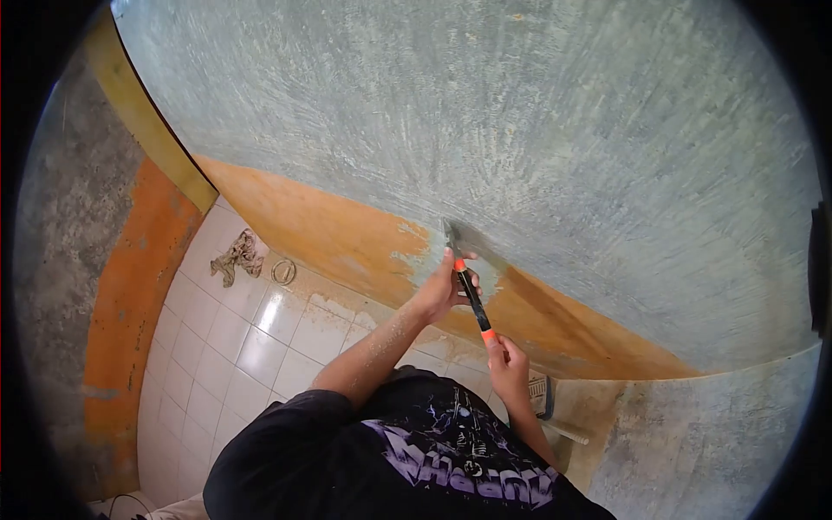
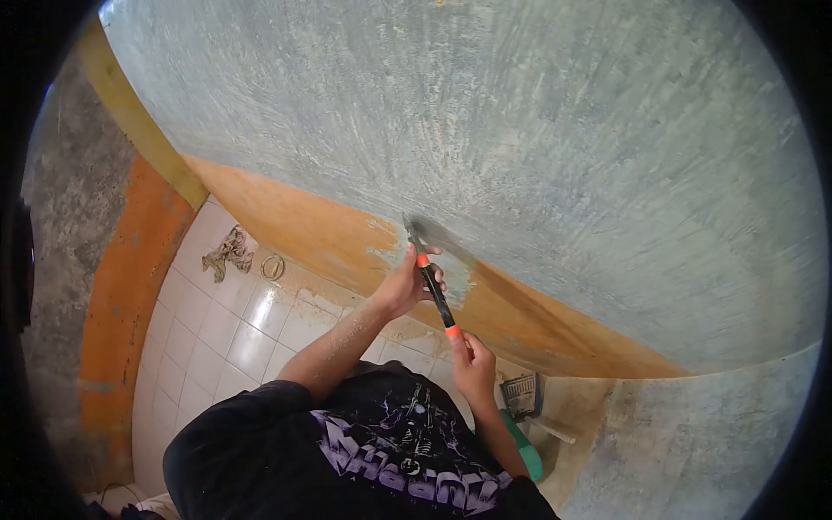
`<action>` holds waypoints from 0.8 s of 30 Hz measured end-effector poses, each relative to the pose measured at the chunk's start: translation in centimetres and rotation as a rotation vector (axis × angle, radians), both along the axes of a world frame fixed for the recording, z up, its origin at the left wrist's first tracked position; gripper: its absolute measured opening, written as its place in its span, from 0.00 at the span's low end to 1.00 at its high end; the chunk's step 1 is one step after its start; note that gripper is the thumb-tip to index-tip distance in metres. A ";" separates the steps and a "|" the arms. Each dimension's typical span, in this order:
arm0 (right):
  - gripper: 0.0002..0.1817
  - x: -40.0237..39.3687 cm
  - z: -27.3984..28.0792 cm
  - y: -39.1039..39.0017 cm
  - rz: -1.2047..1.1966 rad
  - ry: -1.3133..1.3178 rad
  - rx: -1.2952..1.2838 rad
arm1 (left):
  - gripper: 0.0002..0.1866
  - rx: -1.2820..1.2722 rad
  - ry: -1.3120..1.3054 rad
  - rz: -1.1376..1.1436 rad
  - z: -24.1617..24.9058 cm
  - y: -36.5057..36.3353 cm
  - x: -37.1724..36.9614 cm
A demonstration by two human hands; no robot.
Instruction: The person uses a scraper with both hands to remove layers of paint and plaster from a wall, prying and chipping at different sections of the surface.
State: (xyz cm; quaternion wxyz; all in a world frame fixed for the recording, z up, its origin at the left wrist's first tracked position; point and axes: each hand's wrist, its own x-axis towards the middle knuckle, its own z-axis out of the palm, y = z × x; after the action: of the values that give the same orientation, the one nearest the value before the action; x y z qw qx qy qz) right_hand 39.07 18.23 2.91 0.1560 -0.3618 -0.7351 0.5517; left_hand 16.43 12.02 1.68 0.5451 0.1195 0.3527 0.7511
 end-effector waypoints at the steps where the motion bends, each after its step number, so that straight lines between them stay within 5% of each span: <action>1: 0.20 0.0 -0.3 0.0 0.007 -0.011 0.012 | 0.34 -0.008 0.014 0.020 0.2 -0.3 -0.3; 24: 0.19 0.9 -1.9 -1.0 -0.055 0.029 -0.084 | 0.28 -0.074 0.148 -0.055 0.1 -0.3 -0.2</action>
State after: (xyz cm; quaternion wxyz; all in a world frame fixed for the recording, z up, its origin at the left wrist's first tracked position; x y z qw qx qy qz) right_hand 39.93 17.21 1.04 0.1662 -0.3801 -0.6987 0.5828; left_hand 16.21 11.76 1.76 0.5420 0.1641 0.4159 0.7116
